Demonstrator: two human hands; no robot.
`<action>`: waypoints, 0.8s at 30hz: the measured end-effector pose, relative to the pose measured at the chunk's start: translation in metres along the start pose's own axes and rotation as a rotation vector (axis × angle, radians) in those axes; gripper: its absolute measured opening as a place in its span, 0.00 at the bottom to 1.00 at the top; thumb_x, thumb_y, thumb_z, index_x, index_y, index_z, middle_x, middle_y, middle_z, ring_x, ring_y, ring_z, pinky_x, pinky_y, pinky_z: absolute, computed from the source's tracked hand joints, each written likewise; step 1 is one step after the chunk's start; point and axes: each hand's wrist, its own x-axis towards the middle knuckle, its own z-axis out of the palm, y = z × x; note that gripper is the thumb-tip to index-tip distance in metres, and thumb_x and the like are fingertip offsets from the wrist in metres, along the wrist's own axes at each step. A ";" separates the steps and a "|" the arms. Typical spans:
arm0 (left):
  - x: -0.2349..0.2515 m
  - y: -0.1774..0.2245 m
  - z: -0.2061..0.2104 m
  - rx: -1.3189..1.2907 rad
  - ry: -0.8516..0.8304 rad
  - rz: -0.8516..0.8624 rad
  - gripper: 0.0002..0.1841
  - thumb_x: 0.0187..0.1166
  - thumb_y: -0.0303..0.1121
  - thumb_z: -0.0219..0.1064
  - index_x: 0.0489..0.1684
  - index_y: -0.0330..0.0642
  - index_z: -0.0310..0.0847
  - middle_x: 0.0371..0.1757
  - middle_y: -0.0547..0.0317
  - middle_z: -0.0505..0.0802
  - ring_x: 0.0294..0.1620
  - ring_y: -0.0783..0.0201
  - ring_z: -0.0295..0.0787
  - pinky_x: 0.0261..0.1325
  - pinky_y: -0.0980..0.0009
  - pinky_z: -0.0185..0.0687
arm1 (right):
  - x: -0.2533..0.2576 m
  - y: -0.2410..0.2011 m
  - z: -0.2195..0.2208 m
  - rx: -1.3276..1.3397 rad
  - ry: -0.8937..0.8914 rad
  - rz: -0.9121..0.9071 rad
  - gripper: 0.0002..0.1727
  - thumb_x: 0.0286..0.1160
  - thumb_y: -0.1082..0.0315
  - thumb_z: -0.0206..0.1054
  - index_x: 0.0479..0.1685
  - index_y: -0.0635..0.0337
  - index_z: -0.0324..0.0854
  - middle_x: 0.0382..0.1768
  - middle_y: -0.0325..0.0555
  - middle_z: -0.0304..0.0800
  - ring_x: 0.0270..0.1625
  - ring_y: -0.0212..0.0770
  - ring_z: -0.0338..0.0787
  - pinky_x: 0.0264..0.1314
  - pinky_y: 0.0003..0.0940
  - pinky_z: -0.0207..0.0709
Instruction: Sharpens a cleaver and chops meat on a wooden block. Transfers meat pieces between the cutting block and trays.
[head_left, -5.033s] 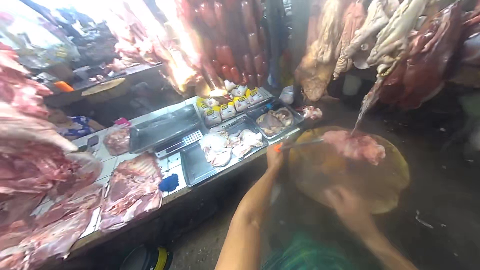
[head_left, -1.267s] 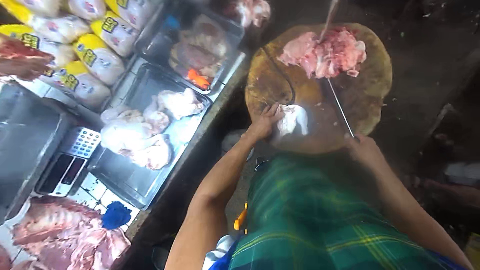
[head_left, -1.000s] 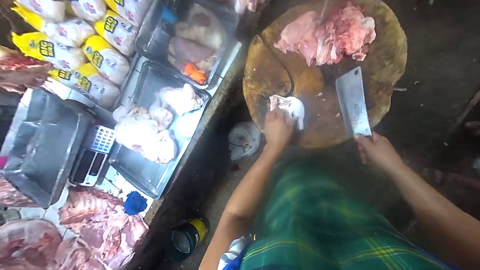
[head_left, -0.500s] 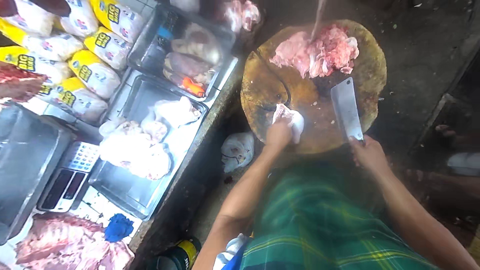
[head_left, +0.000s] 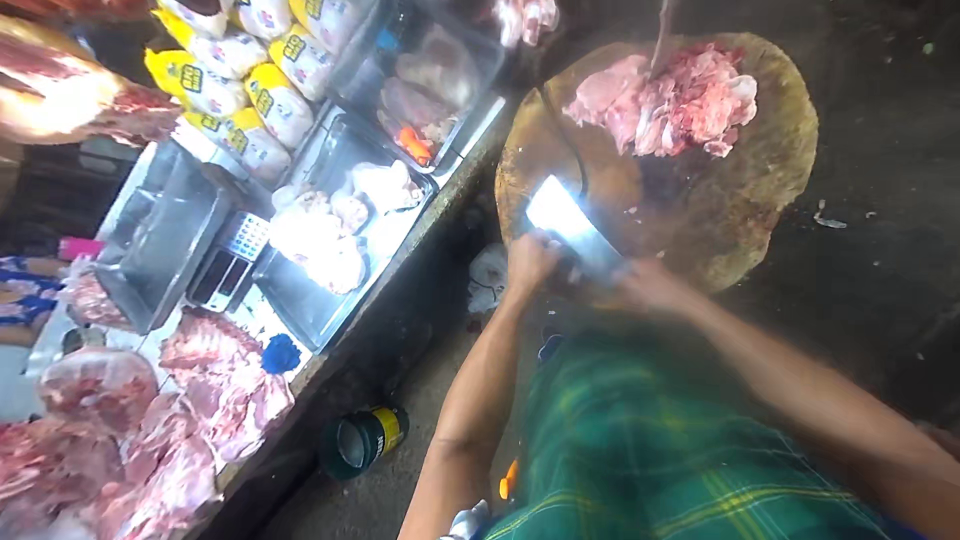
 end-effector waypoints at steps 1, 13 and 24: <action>-0.003 -0.003 -0.004 -0.062 0.042 -0.051 0.14 0.79 0.44 0.68 0.44 0.43 0.91 0.38 0.52 0.95 0.41 0.53 0.94 0.50 0.44 0.88 | -0.020 0.015 -0.006 -0.059 -0.060 0.036 0.26 0.91 0.41 0.53 0.68 0.52 0.78 0.26 0.48 0.84 0.17 0.42 0.82 0.21 0.42 0.82; -0.040 -0.093 0.025 -0.653 0.106 -0.440 0.14 0.80 0.39 0.70 0.50 0.36 0.85 0.38 0.51 0.95 0.33 0.59 0.92 0.38 0.58 0.88 | -0.002 -0.048 0.050 -0.176 0.175 -0.037 0.28 0.90 0.40 0.53 0.69 0.52 0.77 0.30 0.54 0.88 0.24 0.51 0.89 0.31 0.54 0.87; -0.008 -0.134 0.010 -0.648 -0.070 -0.232 0.15 0.80 0.42 0.70 0.49 0.37 0.86 0.38 0.49 0.94 0.38 0.54 0.94 0.49 0.50 0.91 | -0.036 -0.042 0.147 -0.531 0.490 0.002 0.26 0.91 0.47 0.50 0.65 0.59 0.81 0.39 0.56 0.93 0.45 0.56 0.95 0.51 0.58 0.86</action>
